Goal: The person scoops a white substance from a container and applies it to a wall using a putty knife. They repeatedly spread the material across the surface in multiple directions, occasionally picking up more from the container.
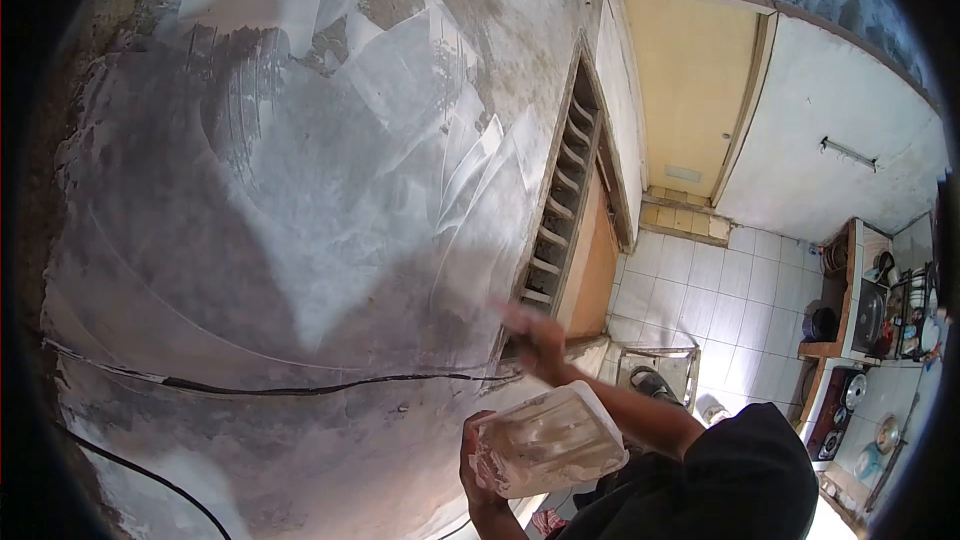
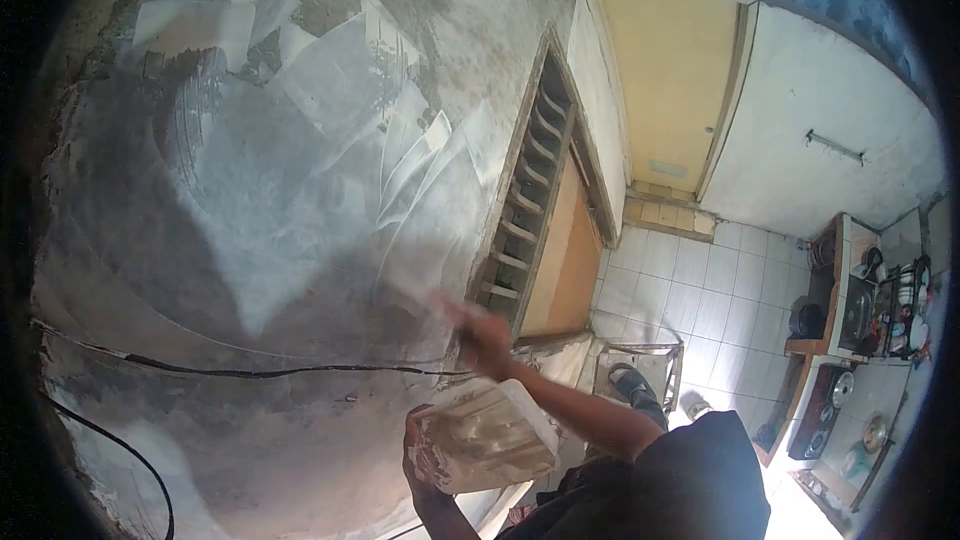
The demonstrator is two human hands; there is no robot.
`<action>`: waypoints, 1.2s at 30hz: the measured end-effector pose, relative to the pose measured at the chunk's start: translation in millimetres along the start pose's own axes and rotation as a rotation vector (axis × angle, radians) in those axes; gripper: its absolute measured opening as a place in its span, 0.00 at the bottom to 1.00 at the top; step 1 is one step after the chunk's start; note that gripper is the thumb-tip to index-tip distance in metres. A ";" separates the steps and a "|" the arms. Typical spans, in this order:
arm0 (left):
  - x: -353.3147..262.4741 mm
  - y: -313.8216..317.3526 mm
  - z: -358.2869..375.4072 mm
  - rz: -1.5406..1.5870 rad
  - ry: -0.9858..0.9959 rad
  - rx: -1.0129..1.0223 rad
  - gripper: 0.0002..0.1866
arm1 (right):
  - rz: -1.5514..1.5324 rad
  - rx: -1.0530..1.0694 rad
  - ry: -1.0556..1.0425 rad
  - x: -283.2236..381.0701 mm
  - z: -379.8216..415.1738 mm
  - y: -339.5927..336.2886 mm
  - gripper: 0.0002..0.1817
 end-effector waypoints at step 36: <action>-11.9 9.4 -0.2 -0.041 -0.001 0.119 0.26 | -0.007 -0.208 0.133 32.6 -133.3 -8.6 0.17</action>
Point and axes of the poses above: each hand's wrist, its own z-axis away from the middle knuckle, its own y-axis out of the palm, x = y × z, the point moved 2 cm from there along -z, towards the middle knuckle, and after that the axes turned 11 degrees about x, right-handed, at the moved point
